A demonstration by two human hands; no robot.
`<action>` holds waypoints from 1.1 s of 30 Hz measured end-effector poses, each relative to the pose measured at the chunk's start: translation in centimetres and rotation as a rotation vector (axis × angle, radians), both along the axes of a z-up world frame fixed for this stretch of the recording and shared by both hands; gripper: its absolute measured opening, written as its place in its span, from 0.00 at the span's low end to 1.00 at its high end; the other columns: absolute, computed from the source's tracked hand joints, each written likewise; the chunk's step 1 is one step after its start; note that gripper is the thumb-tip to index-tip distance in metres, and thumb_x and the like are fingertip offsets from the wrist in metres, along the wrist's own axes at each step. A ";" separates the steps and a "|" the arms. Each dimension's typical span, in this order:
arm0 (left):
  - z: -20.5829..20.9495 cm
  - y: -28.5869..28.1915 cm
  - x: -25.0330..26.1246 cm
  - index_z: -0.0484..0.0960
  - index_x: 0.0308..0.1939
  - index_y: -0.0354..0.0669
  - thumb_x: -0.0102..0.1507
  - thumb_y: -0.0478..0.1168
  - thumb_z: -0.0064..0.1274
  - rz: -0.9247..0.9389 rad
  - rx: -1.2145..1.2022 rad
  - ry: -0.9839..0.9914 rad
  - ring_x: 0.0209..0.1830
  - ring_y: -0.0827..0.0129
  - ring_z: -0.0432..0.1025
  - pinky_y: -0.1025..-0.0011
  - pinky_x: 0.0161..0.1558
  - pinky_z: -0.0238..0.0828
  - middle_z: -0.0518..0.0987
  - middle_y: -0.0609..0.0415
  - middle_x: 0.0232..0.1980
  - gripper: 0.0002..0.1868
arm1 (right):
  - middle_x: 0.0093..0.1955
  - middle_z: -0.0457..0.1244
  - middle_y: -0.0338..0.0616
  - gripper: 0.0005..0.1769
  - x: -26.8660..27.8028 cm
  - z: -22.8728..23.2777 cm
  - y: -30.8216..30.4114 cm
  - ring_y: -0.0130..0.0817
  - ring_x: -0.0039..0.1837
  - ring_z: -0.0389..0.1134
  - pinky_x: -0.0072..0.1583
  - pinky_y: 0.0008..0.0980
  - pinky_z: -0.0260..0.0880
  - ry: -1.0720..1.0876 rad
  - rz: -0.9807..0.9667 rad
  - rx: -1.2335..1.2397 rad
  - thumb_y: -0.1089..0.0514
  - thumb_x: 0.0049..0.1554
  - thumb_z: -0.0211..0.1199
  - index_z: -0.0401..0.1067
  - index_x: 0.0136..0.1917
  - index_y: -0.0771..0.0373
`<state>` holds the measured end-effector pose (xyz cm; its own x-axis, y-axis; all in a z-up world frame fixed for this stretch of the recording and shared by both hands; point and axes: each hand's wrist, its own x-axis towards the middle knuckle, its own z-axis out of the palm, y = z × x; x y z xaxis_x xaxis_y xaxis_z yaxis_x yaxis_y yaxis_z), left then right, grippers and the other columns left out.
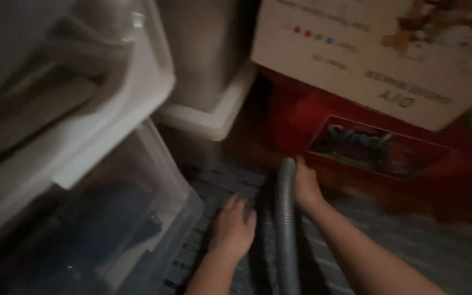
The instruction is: Assembling the hose and body of a small red vacuum cleaner.
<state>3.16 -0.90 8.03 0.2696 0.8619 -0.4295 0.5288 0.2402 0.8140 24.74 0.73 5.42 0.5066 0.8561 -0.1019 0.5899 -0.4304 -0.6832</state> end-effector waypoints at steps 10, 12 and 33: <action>0.9 2.7 -0.4 0.29 0.83 0.50 0.61 0.60 0.64 -0.623 -0.036 0.775 0.86 0.56 0.23 0.51 0.81 0.33 0.20 0.58 0.86 0.66 | 0.58 0.68 0.51 0.25 -2.9 -1.8 5.1 0.42 0.56 0.71 0.61 0.40 0.70 0.272 0.140 0.050 0.47 0.64 0.47 0.64 0.71 0.56; 1.4 3.5 0.1 0.26 0.83 0.51 0.58 0.60 0.68 -0.629 -0.111 0.811 0.86 0.56 0.24 0.51 0.81 0.36 0.17 0.59 0.86 0.71 | 0.58 0.67 0.50 0.25 -2.1 -4.1 6.7 0.41 0.57 0.71 0.62 0.40 0.69 0.338 0.189 0.095 0.47 0.64 0.44 0.64 0.71 0.55; -2.6 5.9 2.1 0.38 0.80 0.49 0.47 0.53 0.78 -0.755 -0.007 0.887 0.86 0.45 0.21 0.38 0.78 0.37 0.25 0.54 0.85 0.72 | 0.55 0.68 0.52 0.25 -3.2 -3.3 9.2 0.42 0.54 0.70 0.61 0.40 0.66 0.182 0.326 -0.002 0.45 0.66 0.38 0.68 0.65 0.56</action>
<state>5.24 4.95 5.42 0.3159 0.6077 -0.7287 0.9226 -0.3761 0.0863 21.57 9.94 2.08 0.1812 0.9692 -0.1671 0.5651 -0.2416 -0.7888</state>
